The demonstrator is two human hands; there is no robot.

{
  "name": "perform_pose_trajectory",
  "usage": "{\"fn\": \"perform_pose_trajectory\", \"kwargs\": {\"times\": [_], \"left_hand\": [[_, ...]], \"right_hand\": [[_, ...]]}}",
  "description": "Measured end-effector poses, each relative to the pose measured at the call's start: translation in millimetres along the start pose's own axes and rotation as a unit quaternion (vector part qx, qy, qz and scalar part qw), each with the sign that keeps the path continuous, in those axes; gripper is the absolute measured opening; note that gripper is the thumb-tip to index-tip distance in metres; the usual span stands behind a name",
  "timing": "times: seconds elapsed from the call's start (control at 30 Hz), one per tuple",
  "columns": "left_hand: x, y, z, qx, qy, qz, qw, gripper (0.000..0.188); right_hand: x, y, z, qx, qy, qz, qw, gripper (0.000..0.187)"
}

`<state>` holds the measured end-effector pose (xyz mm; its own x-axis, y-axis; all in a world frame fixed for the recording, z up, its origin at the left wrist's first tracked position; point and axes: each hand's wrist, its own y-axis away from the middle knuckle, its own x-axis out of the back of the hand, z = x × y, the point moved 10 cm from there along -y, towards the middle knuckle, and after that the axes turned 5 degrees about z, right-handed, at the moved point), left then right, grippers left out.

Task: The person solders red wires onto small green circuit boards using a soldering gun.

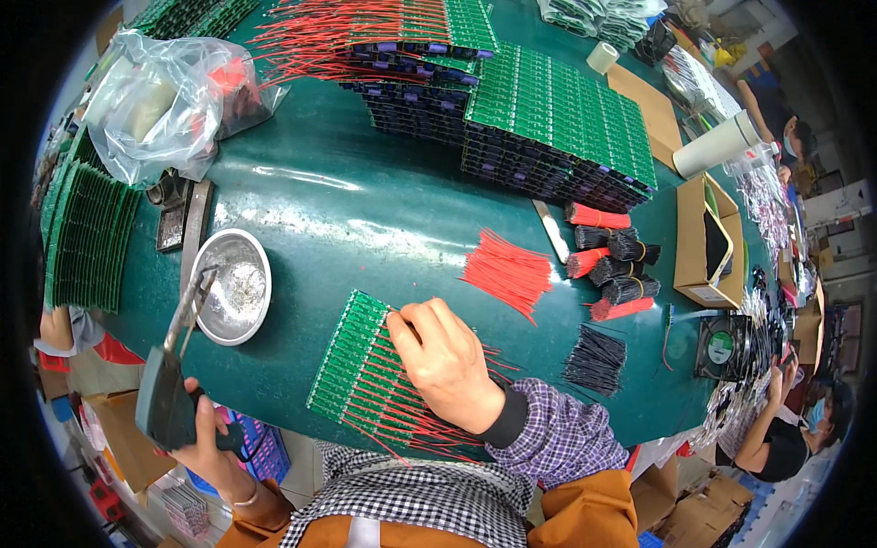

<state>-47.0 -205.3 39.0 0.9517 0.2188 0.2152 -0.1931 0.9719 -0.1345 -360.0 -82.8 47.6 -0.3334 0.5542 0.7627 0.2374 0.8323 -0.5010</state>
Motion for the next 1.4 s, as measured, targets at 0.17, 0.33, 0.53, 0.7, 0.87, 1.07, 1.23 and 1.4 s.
{"fn": "perform_pose_trajectory", "kwargs": {"times": [0.17,0.33,0.53,0.7,0.87,1.07,1.23,1.4], "left_hand": [[-3,33,-10,-0.051,0.057,-0.120,0.990,0.045],[-20,60,-27,0.054,0.023,-0.226,0.972,0.050],[-56,64,0,-0.049,-0.036,-0.292,0.955,0.025],[-68,67,-2,-0.055,-0.053,-0.328,0.942,0.027],[-70,67,-3,-0.046,-0.060,-0.337,0.938,0.027],[-71,68,-4,-0.046,-0.058,-0.341,0.937,0.027],[-71,68,-4,-0.054,-0.059,-0.340,0.937,0.026],[-73,69,-3,-0.073,-0.063,-0.350,0.932,0.024]], "right_hand": [[8,0,-3,0.006,-0.012,0.026,1.000,0.037],[11,0,-13,0.030,0.002,0.025,0.999,0.037],[8,1,-8,0.016,-0.015,0.022,1.000,0.035],[6,1,-7,0.011,-0.012,0.015,1.000,0.034],[5,0,-8,0.015,-0.015,0.015,1.000,0.034],[4,0,-7,0.013,-0.021,0.012,1.000,0.033],[4,0,-7,0.012,-0.020,0.010,1.000,0.033],[4,0,-7,0.010,-0.019,0.012,1.000,0.032]]}}
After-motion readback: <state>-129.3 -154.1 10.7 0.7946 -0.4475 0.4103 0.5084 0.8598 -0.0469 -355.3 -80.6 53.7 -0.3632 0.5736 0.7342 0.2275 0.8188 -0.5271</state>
